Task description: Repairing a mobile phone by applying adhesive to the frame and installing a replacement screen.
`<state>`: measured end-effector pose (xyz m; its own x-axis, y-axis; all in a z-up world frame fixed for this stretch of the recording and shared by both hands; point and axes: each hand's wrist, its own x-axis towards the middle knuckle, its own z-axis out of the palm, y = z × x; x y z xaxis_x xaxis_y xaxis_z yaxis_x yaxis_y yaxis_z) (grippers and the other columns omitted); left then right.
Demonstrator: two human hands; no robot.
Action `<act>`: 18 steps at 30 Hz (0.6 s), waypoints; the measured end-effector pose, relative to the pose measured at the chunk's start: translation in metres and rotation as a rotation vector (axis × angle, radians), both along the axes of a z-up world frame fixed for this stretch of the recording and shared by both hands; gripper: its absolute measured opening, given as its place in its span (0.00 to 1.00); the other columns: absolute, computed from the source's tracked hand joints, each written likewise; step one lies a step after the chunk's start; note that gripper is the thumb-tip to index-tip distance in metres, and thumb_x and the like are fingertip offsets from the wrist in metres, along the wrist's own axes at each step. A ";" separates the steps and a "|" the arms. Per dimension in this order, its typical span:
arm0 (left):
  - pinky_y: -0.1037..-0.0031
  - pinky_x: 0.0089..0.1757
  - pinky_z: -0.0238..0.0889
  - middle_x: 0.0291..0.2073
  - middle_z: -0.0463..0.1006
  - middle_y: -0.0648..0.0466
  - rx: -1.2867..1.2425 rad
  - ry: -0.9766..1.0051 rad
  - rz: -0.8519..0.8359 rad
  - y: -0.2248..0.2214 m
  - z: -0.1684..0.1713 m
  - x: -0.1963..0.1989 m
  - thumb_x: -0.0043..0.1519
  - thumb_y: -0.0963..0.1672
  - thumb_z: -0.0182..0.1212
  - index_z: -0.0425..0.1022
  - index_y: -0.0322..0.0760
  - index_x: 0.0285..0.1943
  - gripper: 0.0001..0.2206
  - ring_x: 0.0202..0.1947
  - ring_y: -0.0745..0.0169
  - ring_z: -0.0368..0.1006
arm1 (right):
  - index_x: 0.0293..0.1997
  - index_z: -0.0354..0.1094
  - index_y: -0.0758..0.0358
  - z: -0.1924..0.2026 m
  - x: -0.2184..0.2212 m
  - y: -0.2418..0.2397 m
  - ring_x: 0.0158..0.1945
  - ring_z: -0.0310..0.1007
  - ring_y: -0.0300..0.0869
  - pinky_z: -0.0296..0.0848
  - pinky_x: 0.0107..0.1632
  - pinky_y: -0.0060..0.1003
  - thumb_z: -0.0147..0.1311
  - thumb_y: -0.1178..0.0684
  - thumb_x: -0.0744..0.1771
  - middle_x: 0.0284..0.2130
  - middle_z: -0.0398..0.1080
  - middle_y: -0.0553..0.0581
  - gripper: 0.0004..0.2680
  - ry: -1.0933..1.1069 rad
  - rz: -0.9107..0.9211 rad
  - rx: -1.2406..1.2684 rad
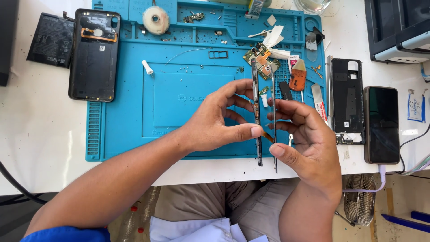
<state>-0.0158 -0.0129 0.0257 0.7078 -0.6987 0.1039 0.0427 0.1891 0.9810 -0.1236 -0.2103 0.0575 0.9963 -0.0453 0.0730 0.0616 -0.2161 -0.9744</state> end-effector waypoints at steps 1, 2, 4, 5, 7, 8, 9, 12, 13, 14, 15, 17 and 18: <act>0.75 0.42 0.76 0.55 0.73 0.54 0.026 0.001 0.001 -0.001 0.000 0.000 0.53 0.50 0.71 0.61 0.39 0.71 0.36 0.49 0.64 0.76 | 0.65 0.56 0.73 -0.002 0.001 0.001 0.58 0.72 0.49 0.77 0.58 0.41 0.61 0.47 0.61 0.60 0.66 0.68 0.28 -0.004 -0.014 0.030; 0.75 0.42 0.76 0.55 0.75 0.55 0.052 0.003 0.002 -0.001 0.001 0.000 0.53 0.51 0.70 0.61 0.40 0.70 0.36 0.48 0.66 0.75 | 0.66 0.55 0.73 -0.004 0.002 0.001 0.58 0.71 0.49 0.78 0.57 0.41 0.61 0.47 0.62 0.59 0.66 0.67 0.28 -0.008 -0.028 0.061; 0.76 0.41 0.76 0.55 0.76 0.55 0.053 0.012 0.008 -0.001 0.005 -0.001 0.53 0.50 0.70 0.62 0.40 0.69 0.35 0.47 0.66 0.76 | 0.66 0.55 0.73 -0.007 0.004 0.001 0.58 0.72 0.49 0.76 0.60 0.42 0.60 0.47 0.62 0.57 0.67 0.67 0.28 -0.014 -0.024 0.066; 0.76 0.39 0.76 0.55 0.77 0.55 0.056 0.018 0.011 -0.002 0.007 -0.001 0.53 0.50 0.70 0.63 0.40 0.69 0.34 0.47 0.66 0.77 | 0.67 0.54 0.73 -0.009 0.005 0.001 0.57 0.73 0.50 0.74 0.63 0.42 0.59 0.47 0.63 0.56 0.69 0.68 0.28 -0.024 -0.024 0.073; 0.76 0.39 0.77 0.55 0.76 0.55 0.066 0.008 0.026 -0.003 0.004 -0.001 0.53 0.50 0.70 0.64 0.40 0.68 0.34 0.46 0.65 0.77 | 0.67 0.54 0.74 -0.018 0.005 -0.005 0.57 0.72 0.48 0.73 0.62 0.40 0.59 0.47 0.63 0.56 0.68 0.67 0.28 -0.016 -0.014 0.108; 0.75 0.39 0.77 0.54 0.75 0.54 0.080 -0.006 0.038 -0.002 0.003 -0.001 0.52 0.51 0.70 0.64 0.40 0.68 0.34 0.46 0.64 0.77 | 0.67 0.54 0.74 -0.023 0.006 -0.007 0.57 0.71 0.47 0.71 0.61 0.38 0.59 0.47 0.63 0.55 0.68 0.65 0.28 -0.011 -0.007 0.146; 0.75 0.39 0.77 0.54 0.75 0.54 0.079 -0.002 0.045 -0.003 0.002 -0.001 0.52 0.51 0.70 0.64 0.40 0.68 0.34 0.46 0.64 0.77 | 0.67 0.54 0.74 -0.022 0.006 -0.006 0.57 0.71 0.47 0.71 0.61 0.38 0.59 0.47 0.63 0.55 0.68 0.65 0.28 -0.007 -0.001 0.145; 0.75 0.41 0.77 0.58 0.75 0.55 0.077 0.023 0.052 -0.004 0.001 -0.002 0.51 0.52 0.70 0.65 0.39 0.68 0.35 0.47 0.65 0.75 | 0.67 0.55 0.75 -0.019 0.007 -0.002 0.56 0.71 0.47 0.72 0.60 0.38 0.59 0.47 0.64 0.54 0.68 0.65 0.28 -0.013 -0.004 0.114; 0.75 0.41 0.77 0.55 0.74 0.54 0.085 0.030 0.055 -0.004 0.001 -0.002 0.51 0.52 0.70 0.65 0.38 0.67 0.35 0.46 0.66 0.75 | 0.67 0.54 0.75 -0.019 0.007 -0.001 0.57 0.71 0.48 0.72 0.62 0.39 0.59 0.48 0.64 0.54 0.68 0.66 0.27 -0.019 -0.011 0.082; 0.76 0.41 0.77 0.52 0.74 0.53 0.094 0.036 0.055 -0.004 0.001 -0.001 0.50 0.53 0.70 0.65 0.37 0.66 0.35 0.45 0.66 0.75 | 0.66 0.54 0.75 -0.019 0.006 0.000 0.58 0.71 0.49 0.73 0.64 0.41 0.59 0.49 0.64 0.54 0.68 0.67 0.27 -0.026 -0.023 0.050; 0.76 0.41 0.77 0.52 0.74 0.53 0.096 0.037 0.056 -0.003 0.001 -0.001 0.50 0.53 0.70 0.65 0.37 0.66 0.35 0.45 0.66 0.75 | 0.66 0.54 0.75 -0.017 0.006 0.003 0.58 0.71 0.49 0.73 0.64 0.41 0.59 0.49 0.64 0.54 0.68 0.67 0.27 -0.024 -0.021 0.052; 0.76 0.42 0.76 0.51 0.73 0.52 0.096 0.045 0.052 -0.004 0.000 0.000 0.50 0.54 0.69 0.65 0.36 0.67 0.36 0.45 0.67 0.76 | 0.66 0.56 0.74 -0.013 0.006 0.007 0.59 0.71 0.49 0.72 0.65 0.41 0.59 0.48 0.63 0.55 0.68 0.67 0.27 -0.027 -0.029 0.011; 0.76 0.42 0.76 0.51 0.73 0.52 0.097 0.045 0.048 -0.004 0.001 0.000 0.50 0.54 0.69 0.65 0.36 0.67 0.36 0.45 0.67 0.76 | 0.66 0.56 0.74 -0.012 0.006 0.007 0.59 0.71 0.49 0.72 0.65 0.41 0.59 0.48 0.63 0.55 0.68 0.67 0.27 -0.027 -0.033 0.012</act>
